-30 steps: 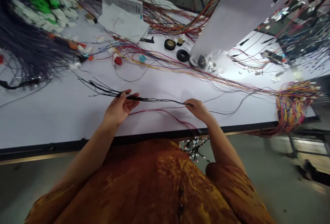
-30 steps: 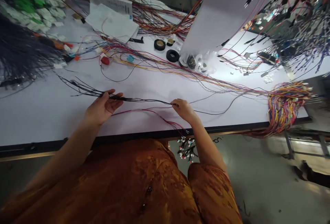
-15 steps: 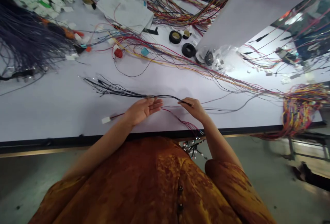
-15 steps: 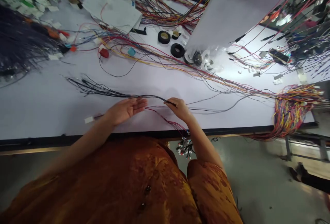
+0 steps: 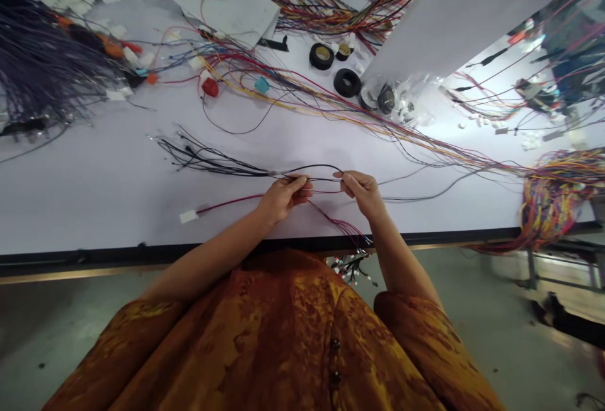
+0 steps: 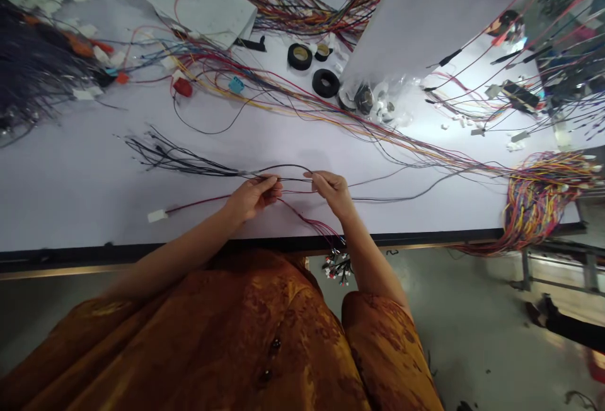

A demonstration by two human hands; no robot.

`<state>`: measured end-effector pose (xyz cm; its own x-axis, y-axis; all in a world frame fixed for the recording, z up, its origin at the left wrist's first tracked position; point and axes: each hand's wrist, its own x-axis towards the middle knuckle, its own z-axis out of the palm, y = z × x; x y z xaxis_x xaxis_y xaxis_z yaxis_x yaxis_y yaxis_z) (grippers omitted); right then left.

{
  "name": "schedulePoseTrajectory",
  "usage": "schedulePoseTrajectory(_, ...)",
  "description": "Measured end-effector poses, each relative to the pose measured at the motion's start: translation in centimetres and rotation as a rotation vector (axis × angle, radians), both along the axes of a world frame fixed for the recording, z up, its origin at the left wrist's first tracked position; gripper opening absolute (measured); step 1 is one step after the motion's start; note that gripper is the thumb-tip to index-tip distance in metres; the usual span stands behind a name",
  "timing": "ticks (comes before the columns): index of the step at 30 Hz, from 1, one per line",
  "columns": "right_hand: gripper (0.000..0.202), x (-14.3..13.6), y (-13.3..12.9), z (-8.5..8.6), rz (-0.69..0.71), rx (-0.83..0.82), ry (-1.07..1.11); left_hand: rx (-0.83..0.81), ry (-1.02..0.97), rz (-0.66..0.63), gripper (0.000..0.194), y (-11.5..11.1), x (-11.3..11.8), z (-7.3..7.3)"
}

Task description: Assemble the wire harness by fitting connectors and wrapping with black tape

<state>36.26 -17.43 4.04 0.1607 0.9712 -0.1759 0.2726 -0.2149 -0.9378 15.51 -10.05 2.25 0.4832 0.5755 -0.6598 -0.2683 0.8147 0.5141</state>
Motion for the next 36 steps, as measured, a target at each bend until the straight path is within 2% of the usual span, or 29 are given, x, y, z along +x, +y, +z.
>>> schedulePoseTrajectory(2,0.038,0.2,0.0,0.8,0.145,-0.011,0.016,-0.074,-0.004,0.085,0.002,0.6,-0.1,0.2)
schedulePoseTrajectory(4,0.038,0.6,-0.1,1.3,0.312,-0.047,-0.043,-0.1,-0.033,0.16,0.014,1.6,-0.9,0.8)
schedulePoseTrajectory(6,0.04,1.0,-0.2,1.4,0.359,-0.057,-0.207,-0.098,-0.074,0.202,0.028,2.8,-2.4,1.7)
schedulePoseTrajectory(8,0.041,1.5,-0.3,0.8,0.268,-0.034,-0.481,-0.065,-0.106,0.243,0.035,3.8,-4.6,2.4)
schedulePoseTrajectory(10,0.04,2.0,-0.2,0.0,0.124,-0.007,-0.76,-0.009,-0.107,0.328,0.031,4.6,-6.8,2.8)
schedulePoseTrajectory(12,0.039,2.4,0.0,-0.8,0.003,0.012,-0.917,0.068,-0.089,0.428,0.024,5.1,-8.8,2.6)
schedulePoseTrajectory(15,0.033,2.8,0.8,-1.7,-0.079,0.036,-0.901,0.157,-0.049,0.524,0.015,4.9,-10.8,1.8)
schedulePoseTrajectory(19,0.032,3.3,2.1,-2.5,-0.131,0.034,-0.843,0.181,-0.041,0.554,0.018,4.0,-12.5,1.3)
schedulePoseTrajectory(23,0.048,5.0,2.6,-2.9,-0.198,-0.098,-0.891,0.21,-0.025,0.585,0.021,3.6,-13.9,1.2)
schedulePoseTrajectory(26,0.06,5.8,2.3,-2.5,-0.187,-0.227,-0.943,0.276,0.041,0.62,0.027,3.6,-14.2,0.9)
schedulePoseTrajectory(28,0.057,5.1,2.1,-1.8,-0.155,-0.224,-1.034,0.312,0.071,0.612,0.027,3.6,-14.3,0.7)
schedulePoseTrajectory(31,0.041,1.8,2.9,-1.0,0.011,-0.023,-1.023,0.384,0.123,0.534,0.025,3.8,-14.6,0.8)
schedulePoseTrajectory(34,0.033,-2.1,6.2,-1.4,0.32,0.156,-0.745,0.591,0.341,0.398,0.021,4.3,-15.5,1.4)
schedulePoseTrajectory(35,0.032,-3.1,7.7,-1.8,0.358,0.167,-0.696,0.673,0.44,0.343,0.018,4.4,-15.9,1.6)
schedulePoseTrajectory(36,0.031,-3.8,9.3,-2.1,0.324,0.168,-0.699,0.735,0.522,0.289,0.014,4.5,-16.3,1.8)
